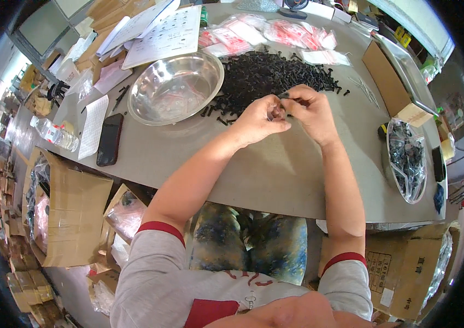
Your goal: Manually sort black plastic components into small plastic bags.
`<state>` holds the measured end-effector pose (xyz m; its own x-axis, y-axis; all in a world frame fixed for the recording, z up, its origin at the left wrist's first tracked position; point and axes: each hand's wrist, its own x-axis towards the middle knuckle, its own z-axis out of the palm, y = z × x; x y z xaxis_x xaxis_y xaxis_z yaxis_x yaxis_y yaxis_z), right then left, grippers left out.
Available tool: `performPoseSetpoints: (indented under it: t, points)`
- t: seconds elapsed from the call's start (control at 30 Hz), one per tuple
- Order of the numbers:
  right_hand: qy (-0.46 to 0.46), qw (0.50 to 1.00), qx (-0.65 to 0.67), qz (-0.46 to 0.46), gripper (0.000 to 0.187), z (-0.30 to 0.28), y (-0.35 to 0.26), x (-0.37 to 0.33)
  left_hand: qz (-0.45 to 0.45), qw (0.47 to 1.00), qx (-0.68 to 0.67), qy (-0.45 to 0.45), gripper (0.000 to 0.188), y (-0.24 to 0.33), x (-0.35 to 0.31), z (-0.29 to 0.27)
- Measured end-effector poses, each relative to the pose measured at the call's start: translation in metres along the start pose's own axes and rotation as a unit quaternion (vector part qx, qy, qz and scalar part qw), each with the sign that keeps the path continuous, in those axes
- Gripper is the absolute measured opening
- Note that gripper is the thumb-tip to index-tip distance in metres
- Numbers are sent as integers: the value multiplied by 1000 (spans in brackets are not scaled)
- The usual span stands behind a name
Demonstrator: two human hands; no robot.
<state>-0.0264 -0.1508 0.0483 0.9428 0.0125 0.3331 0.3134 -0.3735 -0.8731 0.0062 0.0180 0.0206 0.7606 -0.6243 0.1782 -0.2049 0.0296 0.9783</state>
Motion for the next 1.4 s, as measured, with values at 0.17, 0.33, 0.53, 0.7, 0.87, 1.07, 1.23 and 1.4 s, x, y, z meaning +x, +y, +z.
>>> performPoseSetpoints:
  t: [0.17, 0.33, 0.53, 0.7, 0.87, 1.07, 1.23, 1.4]
  points:
    - [-1, 998, 30, 64, 20, -4, 13, 3, -20, 998, -61, 22, 16, 3, 2, -2]
    - [-64, 924, -375, -31, 20, -5, 32, -4, 49, 969, -172, 172, 15, 3, 8, -17]
    - [-30, 975, -179, -130, 19, 48, 21, 0, 99, 940, -177, 273, 26, -1, 11, -31]
    - [3, 953, -277, -122, 11, 62, 32, -2, 46, 932, -224, 282, 29, 14, 8, -24]
    - [-6, 936, -339, -95, 7, 49, 26, -3, 13, 947, -211, 243, 34, 17, 5, -22]
    - [-33, 871, -484, -77, 6, 41, 27, -7, 36, 970, -165, 178, 29, 0, 9, -23]
    - [33, 899, -422, -111, 7, 20, 26, -2, 22, 989, -87, 117, 22, -4, 8, -18]
    - [118, 973, -189, -59, 14, 7, 9, -1, -21, 997, -58, 39, 22, -4, 4, -9]
